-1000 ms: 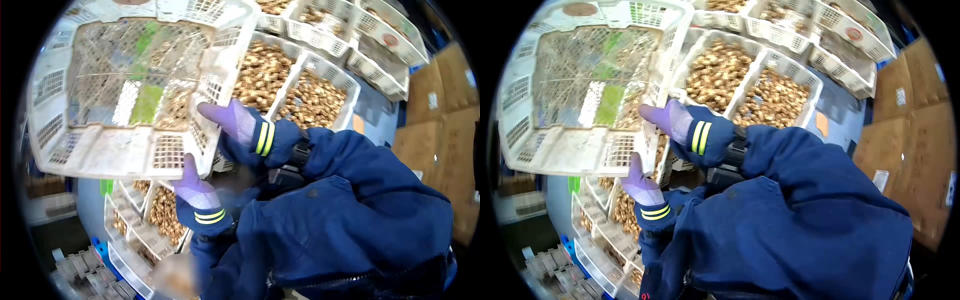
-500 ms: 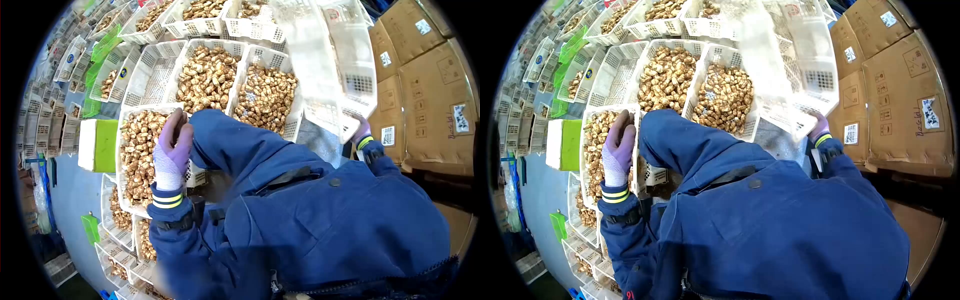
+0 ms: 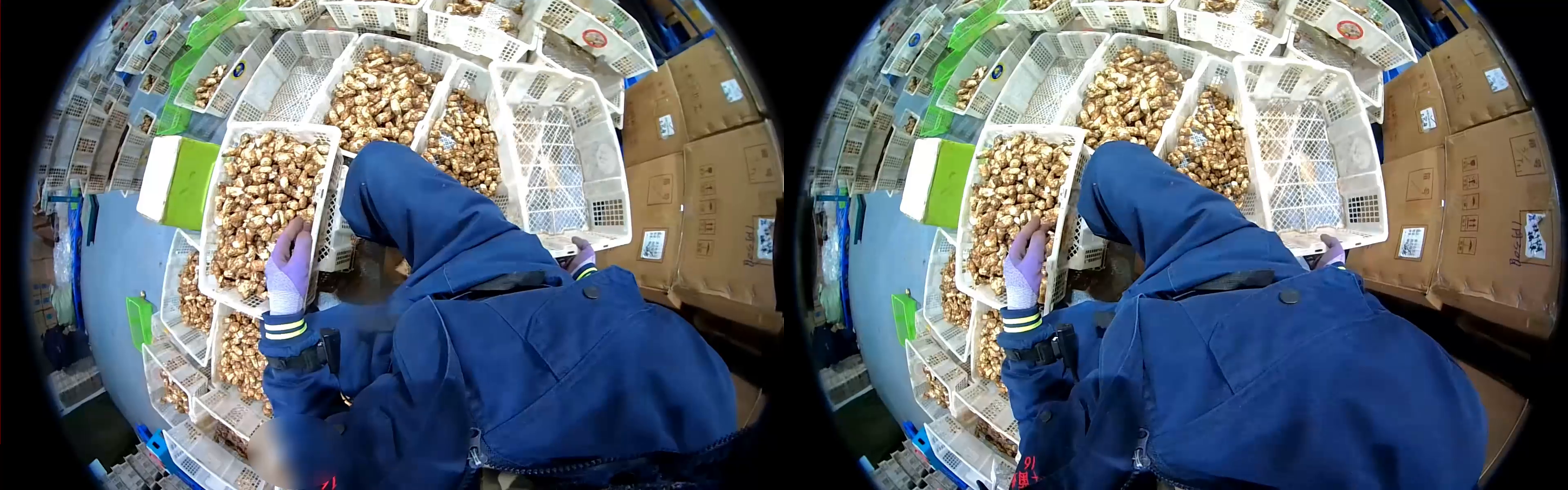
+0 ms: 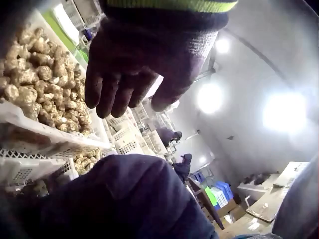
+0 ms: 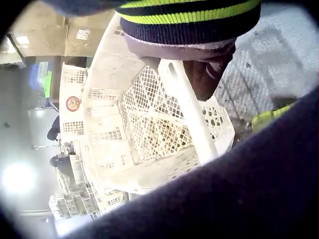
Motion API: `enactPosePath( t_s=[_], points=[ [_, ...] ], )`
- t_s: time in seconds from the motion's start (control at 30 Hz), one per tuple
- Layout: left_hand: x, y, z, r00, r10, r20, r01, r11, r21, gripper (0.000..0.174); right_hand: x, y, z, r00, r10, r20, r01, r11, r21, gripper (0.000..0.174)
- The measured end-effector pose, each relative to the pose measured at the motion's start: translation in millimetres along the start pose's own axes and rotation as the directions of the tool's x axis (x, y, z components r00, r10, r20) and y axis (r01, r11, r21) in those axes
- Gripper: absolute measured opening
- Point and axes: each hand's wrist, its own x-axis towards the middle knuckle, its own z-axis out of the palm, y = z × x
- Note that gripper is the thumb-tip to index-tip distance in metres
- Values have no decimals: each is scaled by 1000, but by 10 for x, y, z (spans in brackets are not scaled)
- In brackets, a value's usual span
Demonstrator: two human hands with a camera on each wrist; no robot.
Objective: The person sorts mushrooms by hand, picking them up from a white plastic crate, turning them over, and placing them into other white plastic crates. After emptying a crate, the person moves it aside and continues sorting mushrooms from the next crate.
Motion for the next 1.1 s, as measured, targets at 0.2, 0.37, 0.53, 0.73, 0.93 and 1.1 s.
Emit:
enactPosePath(
  t_s=[0.2,0.37,0.53,0.73,0.93,1.1],
  points=[
    [109,-8,-149,998,-53,15,54,993,-101,45,-310,-193,23,987,-46,-151,75,979,187,42],
    [83,-271,-371,996,-79,-34,76,993,-95,42,35,-401,-215,977,191,-92,-162,953,255,54],
    [-107,-427,-519,981,-24,-191,44,994,105,35,271,-483,66,979,194,-62,-202,964,-170,44],
    [-148,-1085,-656,963,-10,-269,113,922,371,46,581,-719,985,961,258,95,-66,550,-832,35],
    [49,-940,-787,898,-45,-437,181,944,276,45,-1440,-616,3434,408,-91,909,881,300,-365,36],
    [475,-771,-838,834,61,-548,132,943,306,38,-2354,90,4265,245,132,961,835,475,-278,35]
  ],
)
